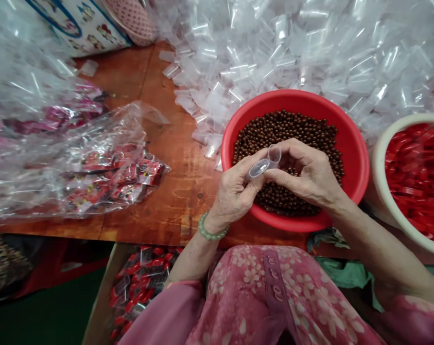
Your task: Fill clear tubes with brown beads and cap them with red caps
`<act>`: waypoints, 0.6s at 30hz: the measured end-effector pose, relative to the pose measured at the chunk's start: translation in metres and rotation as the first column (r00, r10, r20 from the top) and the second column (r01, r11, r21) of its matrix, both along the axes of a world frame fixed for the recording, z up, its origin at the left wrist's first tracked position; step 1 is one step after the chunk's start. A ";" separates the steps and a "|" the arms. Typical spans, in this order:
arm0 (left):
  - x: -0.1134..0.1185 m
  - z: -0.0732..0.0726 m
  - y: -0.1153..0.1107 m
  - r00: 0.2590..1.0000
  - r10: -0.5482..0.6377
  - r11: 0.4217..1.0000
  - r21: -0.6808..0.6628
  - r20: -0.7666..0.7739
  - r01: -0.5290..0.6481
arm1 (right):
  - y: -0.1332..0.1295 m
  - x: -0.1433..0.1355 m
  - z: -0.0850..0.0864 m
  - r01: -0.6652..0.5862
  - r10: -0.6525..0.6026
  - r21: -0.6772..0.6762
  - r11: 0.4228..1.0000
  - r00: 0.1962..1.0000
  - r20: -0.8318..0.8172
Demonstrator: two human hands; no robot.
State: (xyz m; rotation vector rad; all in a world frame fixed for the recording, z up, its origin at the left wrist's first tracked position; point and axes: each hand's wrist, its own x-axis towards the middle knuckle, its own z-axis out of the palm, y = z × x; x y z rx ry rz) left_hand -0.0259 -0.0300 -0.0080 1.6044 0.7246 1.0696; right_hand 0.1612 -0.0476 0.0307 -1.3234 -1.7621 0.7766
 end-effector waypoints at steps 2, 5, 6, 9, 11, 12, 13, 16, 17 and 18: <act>0.001 -0.001 -0.001 1.000 0.015 0.997 -0.076 -0.015 -0.016 | 0.004 0.009 0.005 -0.052 0.053 -0.011 0.999 0.991 0.125; 0.003 -0.006 -0.001 0.990 0.127 0.982 -0.147 0.062 -0.117 | 0.010 0.027 0.006 -0.129 0.144 -0.065 0.990 0.855 0.499; 0.004 -0.008 0.000 0.979 0.171 0.975 -0.163 0.112 -0.152 | 0.011 0.033 0.004 -0.135 0.174 -0.110 0.985 0.746 0.642; 0.009 -0.011 0.001 0.952 0.219 0.966 -0.184 0.212 -0.181 | 0.013 0.044 -0.005 -0.060 0.262 -0.259 0.964 0.380 0.887; 0.011 -0.011 0.001 0.953 0.214 0.966 -0.193 0.217 -0.173 | 0.016 0.041 -0.011 -0.012 0.299 -0.306 0.952 0.264 0.917; 0.012 -0.010 0.001 0.954 0.212 0.963 -0.209 0.210 -0.168 | 0.018 0.038 -0.014 -0.014 0.317 -0.324 0.946 0.248 0.915; 0.013 -0.008 0.001 0.954 0.213 0.960 -0.227 0.211 -0.164 | 0.020 0.033 -0.016 -0.030 0.342 -0.346 0.938 0.248 0.906; 0.013 -0.005 0.001 0.952 0.217 0.948 -0.280 0.216 -0.152 | 0.029 0.015 -0.020 -0.123 0.442 -0.425 0.897 0.281 0.852; 0.013 -0.005 0.002 0.954 0.216 0.946 -0.288 0.210 -0.151 | 0.032 0.011 -0.022 -0.159 0.471 -0.444 0.882 0.300 0.829; 0.013 -0.005 0.003 0.955 0.217 0.946 -0.286 0.203 -0.154 | 0.034 0.008 -0.023 -0.196 0.494 -0.454 0.869 0.328 0.805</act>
